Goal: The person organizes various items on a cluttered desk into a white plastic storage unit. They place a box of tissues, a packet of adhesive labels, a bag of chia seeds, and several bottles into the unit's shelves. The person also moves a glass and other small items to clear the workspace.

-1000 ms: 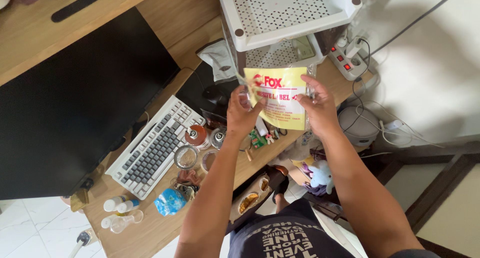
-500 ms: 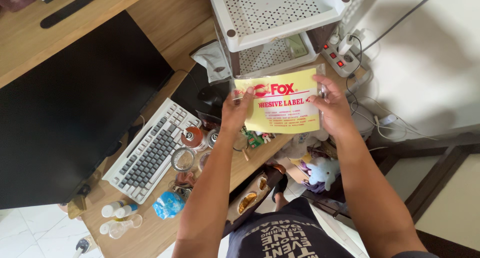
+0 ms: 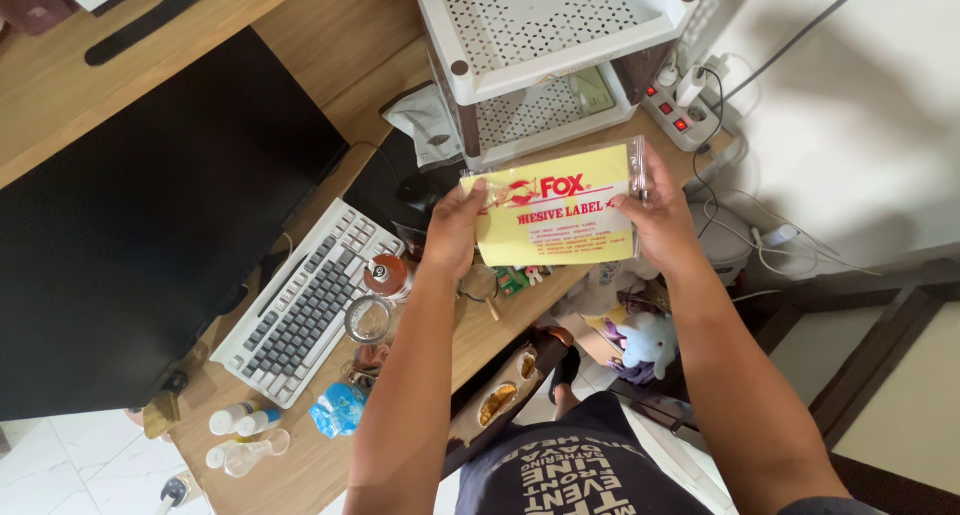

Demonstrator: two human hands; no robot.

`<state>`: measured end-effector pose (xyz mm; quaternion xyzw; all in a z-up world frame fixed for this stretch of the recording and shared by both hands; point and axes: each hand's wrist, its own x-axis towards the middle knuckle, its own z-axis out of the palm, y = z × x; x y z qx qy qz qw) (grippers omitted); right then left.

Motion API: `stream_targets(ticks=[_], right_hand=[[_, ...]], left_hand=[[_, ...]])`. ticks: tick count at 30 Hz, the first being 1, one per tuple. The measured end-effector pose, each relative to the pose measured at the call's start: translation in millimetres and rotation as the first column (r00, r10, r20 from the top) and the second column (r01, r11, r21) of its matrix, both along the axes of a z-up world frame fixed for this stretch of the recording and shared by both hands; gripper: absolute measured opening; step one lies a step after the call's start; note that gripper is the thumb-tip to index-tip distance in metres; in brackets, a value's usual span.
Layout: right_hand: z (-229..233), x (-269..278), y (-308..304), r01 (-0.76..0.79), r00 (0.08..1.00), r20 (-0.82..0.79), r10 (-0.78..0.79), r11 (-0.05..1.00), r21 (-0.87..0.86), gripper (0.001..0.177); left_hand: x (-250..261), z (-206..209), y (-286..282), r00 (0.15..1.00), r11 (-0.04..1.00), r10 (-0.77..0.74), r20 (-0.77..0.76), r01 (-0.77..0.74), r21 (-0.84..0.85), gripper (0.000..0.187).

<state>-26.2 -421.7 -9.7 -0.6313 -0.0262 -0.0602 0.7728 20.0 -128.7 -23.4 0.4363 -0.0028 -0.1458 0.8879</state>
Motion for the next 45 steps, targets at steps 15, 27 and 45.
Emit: stream_targets(ticks=[15, 27, 45], right_hand=[[78, -4, -12, -0.448, 0.894, -0.407, 0.186, 0.356, -0.820, 0.050], [-5, -35, -109, -0.130, 0.951, -0.290, 0.105, 0.989, -0.067, 0.041], [-76, 21, -84, 0.393, 0.900, 0.169, -0.402, 0.579, -0.714, 0.025]], left_hand=[[5, 9, -33, 0.931, 0.813, -0.365, -0.007, 0.322, 0.485, 0.046], [67, -73, -103, 0.990, 0.969, -0.143, -0.003, 0.141, 0.201, 0.030], [231, -158, -246, 0.989, 0.938, -0.143, 0.038, 0.123, 0.325, 0.028]])
